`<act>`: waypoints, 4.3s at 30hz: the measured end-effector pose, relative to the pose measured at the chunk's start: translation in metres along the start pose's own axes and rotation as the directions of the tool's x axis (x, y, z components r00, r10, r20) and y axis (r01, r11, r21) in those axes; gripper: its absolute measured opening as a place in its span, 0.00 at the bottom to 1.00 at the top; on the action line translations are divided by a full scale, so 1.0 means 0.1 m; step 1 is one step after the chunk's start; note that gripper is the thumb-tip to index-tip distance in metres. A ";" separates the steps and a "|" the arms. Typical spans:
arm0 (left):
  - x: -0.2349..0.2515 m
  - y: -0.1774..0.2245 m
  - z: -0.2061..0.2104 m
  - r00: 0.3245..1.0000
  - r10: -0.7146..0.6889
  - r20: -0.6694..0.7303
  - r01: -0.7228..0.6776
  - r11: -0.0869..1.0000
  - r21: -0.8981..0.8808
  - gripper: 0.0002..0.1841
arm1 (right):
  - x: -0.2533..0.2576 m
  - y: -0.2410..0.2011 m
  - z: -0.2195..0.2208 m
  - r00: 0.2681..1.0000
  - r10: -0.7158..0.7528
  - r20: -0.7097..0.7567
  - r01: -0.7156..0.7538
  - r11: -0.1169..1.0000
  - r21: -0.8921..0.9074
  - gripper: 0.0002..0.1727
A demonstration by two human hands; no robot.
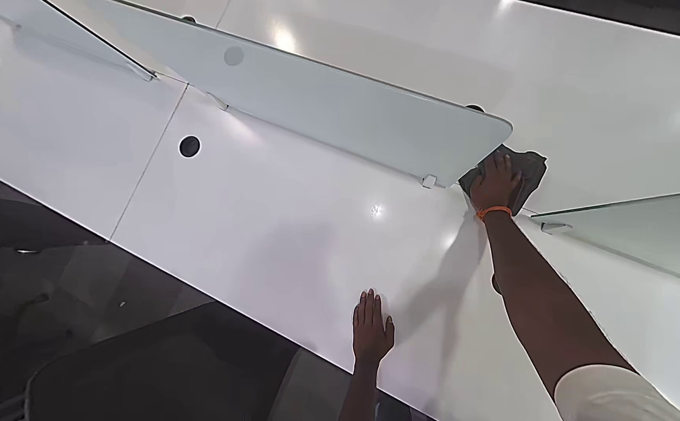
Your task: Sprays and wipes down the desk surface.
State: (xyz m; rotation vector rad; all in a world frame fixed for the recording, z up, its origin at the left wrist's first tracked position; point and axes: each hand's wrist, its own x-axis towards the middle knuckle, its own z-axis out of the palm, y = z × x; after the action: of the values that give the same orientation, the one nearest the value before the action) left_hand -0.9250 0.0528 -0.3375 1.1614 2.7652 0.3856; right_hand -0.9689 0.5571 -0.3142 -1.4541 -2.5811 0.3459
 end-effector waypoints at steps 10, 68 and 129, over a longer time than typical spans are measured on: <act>-0.01 -0.02 0.02 1.000 0.024 -0.015 -0.024 1.000 0.007 0.36 | -1.28 -0.04 0.07 0.970 -0.237 0.047 0.234 0.971 0.058 0.34; -1.09 -1.62 -0.99 0.735 -0.676 -0.061 0.320 0.424 -0.847 0.13 | -5.19 -1.81 0.36 0.498 -0.721 0.483 0.769 0.624 0.139 0.36; 0.18 -0.53 -0.18 0.909 0.379 0.174 -0.365 0.925 -0.110 0.29 | -1.33 -1.94 0.58 0.994 0.089 0.058 -0.085 0.993 -0.078 0.32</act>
State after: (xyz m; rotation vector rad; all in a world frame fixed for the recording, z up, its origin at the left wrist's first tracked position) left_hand -0.9775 0.0264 -0.3348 1.6172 2.3395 0.3846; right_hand -1.0736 0.3391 -0.3194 -1.6102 -2.6109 0.3120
